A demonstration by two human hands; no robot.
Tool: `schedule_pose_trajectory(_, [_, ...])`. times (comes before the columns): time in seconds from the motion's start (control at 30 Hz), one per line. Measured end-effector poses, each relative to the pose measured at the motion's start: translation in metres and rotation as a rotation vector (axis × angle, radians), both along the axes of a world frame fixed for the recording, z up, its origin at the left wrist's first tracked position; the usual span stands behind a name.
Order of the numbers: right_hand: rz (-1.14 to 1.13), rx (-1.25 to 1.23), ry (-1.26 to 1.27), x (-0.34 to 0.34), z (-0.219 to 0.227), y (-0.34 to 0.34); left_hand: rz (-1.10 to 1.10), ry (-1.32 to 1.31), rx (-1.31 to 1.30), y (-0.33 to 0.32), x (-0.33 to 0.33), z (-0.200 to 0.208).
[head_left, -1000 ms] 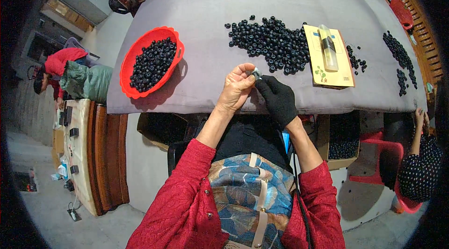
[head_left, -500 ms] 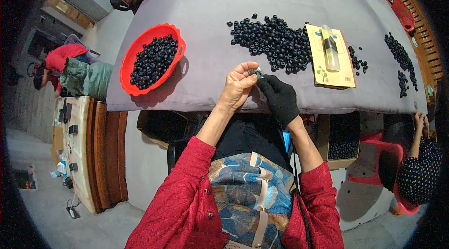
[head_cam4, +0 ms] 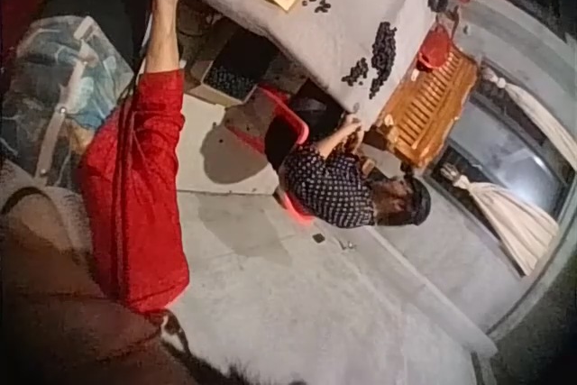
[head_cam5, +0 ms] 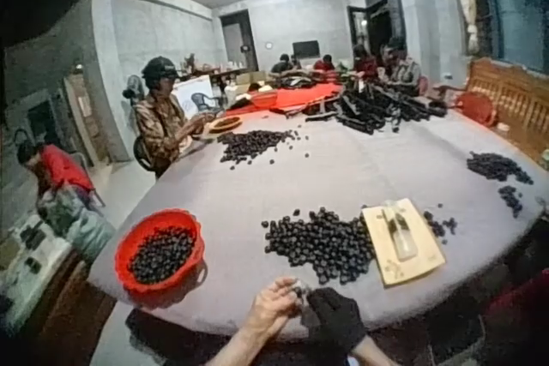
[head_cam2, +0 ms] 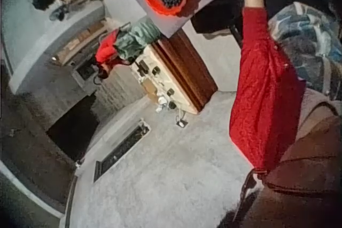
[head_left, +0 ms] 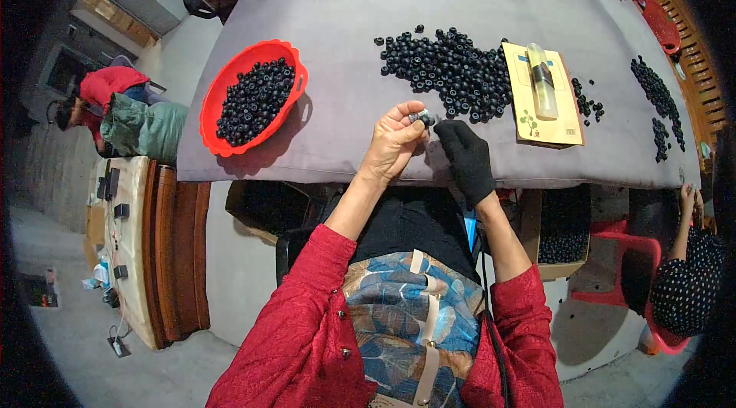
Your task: The person assembles small black plastic components by hand at a workbench.
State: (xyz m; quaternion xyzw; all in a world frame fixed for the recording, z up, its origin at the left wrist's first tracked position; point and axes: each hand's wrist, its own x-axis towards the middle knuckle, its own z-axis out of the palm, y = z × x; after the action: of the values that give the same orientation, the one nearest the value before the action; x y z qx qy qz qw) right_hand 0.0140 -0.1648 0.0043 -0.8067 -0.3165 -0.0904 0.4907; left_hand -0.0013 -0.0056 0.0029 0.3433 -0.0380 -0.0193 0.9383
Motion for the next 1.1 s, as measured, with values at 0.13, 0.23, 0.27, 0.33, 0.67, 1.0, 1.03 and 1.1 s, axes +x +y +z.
schedule_pose_trajectory(0.13, [-0.099,0.179,0.479,0.000,0.022,0.005,-0.004,0.010,-0.041,0.003,0.000,-0.003])
schedule_pose_trajectory(0.23, [-0.084,-0.028,0.038,0.003,0.013,0.005,-0.030,-0.011,-0.019,0.002,-0.001,0.000])
schedule_pose_trajectory(0.27, [-0.087,-0.029,0.038,0.003,0.013,0.005,-0.032,-0.011,-0.020,0.000,-0.001,0.001])
schedule_pose_trajectory(0.33, [-0.063,-0.077,0.025,0.004,0.014,0.006,-0.005,0.000,0.000,-0.004,0.001,0.002])
schedule_pose_trajectory(0.67, [-0.092,0.068,0.165,0.005,0.015,0.007,-0.049,-0.022,0.018,0.000,0.002,-0.001])
schedule_pose_trajectory(1.0, [-0.040,-0.024,0.029,-0.010,0.013,0.001,-0.016,-0.028,-0.050,0.000,0.000,0.000])
schedule_pose_trajectory(1.03, [-0.020,-0.062,0.046,-0.014,0.017,0.003,0.005,-0.022,-0.048,0.000,0.000,0.001])
schedule_pose_trajectory(1.1, [-0.018,-0.055,0.003,-0.018,0.022,0.006,0.020,-0.009,-0.035,-0.001,0.000,0.001])
